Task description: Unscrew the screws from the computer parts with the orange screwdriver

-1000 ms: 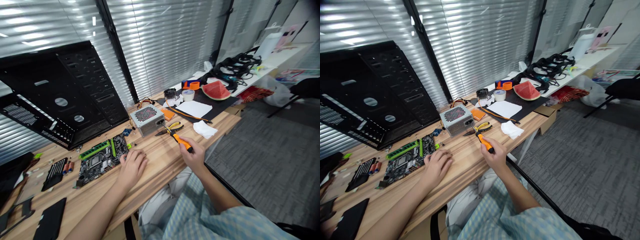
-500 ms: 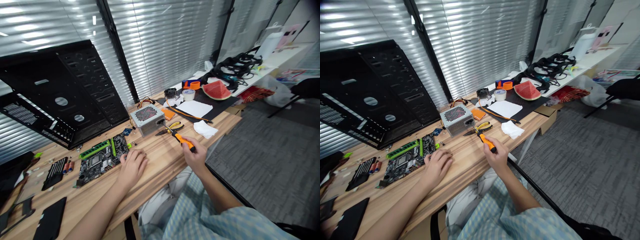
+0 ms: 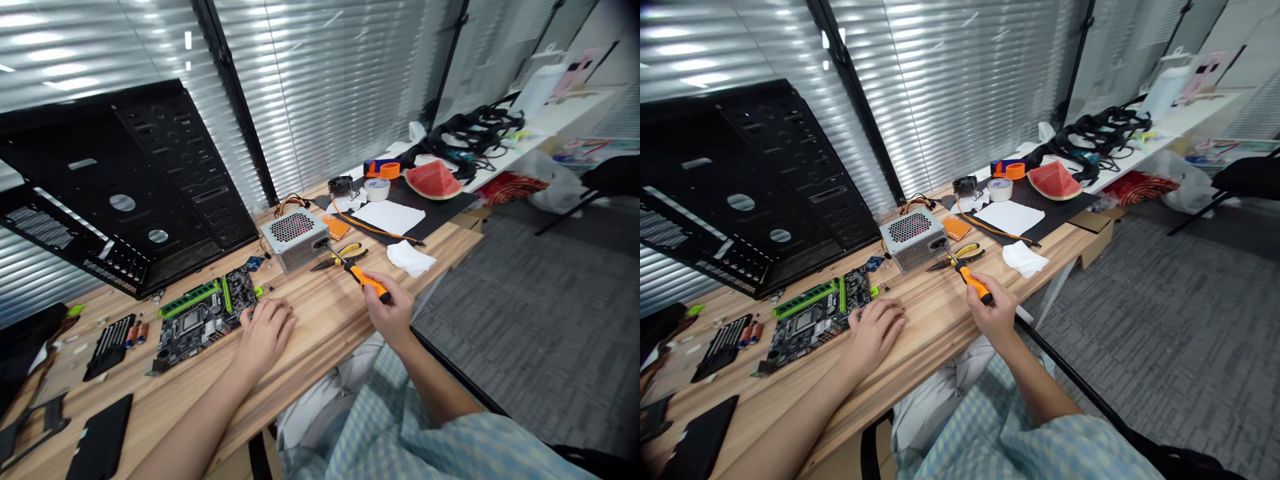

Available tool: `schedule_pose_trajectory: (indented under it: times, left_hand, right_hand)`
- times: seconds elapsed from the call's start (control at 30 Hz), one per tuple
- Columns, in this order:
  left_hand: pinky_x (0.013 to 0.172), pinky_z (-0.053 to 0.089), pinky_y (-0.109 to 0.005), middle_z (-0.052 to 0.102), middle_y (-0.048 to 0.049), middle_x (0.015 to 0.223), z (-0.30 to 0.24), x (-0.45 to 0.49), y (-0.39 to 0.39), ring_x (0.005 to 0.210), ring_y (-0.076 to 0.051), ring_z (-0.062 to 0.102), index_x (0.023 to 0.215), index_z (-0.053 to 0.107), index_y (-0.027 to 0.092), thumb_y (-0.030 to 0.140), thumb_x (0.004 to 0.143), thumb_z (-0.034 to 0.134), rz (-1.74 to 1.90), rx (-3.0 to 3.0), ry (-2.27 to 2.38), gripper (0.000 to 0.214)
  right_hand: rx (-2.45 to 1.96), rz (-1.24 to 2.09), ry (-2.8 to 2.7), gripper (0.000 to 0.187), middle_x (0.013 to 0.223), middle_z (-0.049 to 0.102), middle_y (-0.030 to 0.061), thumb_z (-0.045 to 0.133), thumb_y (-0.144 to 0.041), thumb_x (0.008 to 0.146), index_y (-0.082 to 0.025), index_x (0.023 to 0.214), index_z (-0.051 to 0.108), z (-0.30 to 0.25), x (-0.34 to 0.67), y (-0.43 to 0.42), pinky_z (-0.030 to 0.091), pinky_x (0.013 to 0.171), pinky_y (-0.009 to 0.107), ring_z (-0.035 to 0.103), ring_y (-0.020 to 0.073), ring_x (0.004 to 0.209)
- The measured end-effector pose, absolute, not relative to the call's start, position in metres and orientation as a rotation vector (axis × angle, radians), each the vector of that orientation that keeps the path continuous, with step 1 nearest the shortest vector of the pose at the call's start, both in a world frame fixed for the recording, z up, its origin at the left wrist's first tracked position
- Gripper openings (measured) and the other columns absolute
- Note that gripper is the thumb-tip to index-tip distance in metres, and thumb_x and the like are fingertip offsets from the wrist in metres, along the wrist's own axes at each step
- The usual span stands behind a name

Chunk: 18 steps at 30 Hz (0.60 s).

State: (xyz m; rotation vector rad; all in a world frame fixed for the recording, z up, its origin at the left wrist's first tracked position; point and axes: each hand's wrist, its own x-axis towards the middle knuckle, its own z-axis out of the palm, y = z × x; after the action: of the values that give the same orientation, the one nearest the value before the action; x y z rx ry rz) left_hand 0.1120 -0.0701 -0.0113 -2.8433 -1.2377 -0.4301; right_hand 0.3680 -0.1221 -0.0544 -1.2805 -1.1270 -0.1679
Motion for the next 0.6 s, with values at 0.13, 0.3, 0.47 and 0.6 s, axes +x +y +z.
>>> schedule_pose_trajectory:
  times: [0.13,0.3,0.47,0.6]
  left_hand:
    - [0.091,0.027,-0.047,0.064,-0.0096,0.12,-0.0113,0.1119,-0.0701,0.117,-0.026,0.052,0.106,0.063,0.023,0.032,0.1,0.04,-0.427,-2.846,-1.242,0.026]
    - [0.092,0.028,-0.047,0.064,-0.0095,0.119,-0.0123,0.1119,-0.0702,0.116,-0.026,0.052,0.105,0.064,0.023,0.032,0.099,0.041,-0.451,-2.835,-1.235,0.025]
    - [0.092,0.028,-0.047,0.064,-0.0092,0.12,-0.012,0.1128,-0.0702,0.116,-0.026,0.052,0.105,0.064,0.024,0.032,0.1,0.041,-0.426,-2.841,-1.248,0.025]
    - [0.092,0.028,-0.047,0.063,-0.0093,0.121,-0.0124,0.1125,-0.0698,0.117,-0.026,0.052,0.106,0.063,0.023,0.033,0.1,0.04,-0.42,-2.846,-1.244,0.026]
  right_hand:
    - [-1.271,-0.164,-1.144,0.017,0.086,0.075,0.0056,0.061,-0.024,0.084,-0.019,0.098,0.07,-0.0549,0.3685,-0.1226,0.056,0.063,0.03,0.068,0.0176,0.067]
    - [-1.282,-0.163,-1.125,0.018,0.084,0.075,0.0055,0.06,-0.025,0.085,-0.019,0.098,0.071,-0.0561,0.3686,-0.1226,0.055,0.06,0.029,0.067,0.0174,0.064]
    - [-1.275,-0.153,-1.138,0.018,0.085,0.075,0.005,0.062,-0.025,0.084,-0.019,0.098,0.071,-0.0555,0.3686,-0.1224,0.055,0.061,0.029,0.067,0.0171,0.064]
    - [-1.272,-0.157,-1.128,0.017,0.085,0.075,0.0055,0.061,-0.025,0.084,-0.019,0.098,0.071,-0.0558,0.3688,-0.1221,0.055,0.062,0.03,0.068,0.0176,0.066]
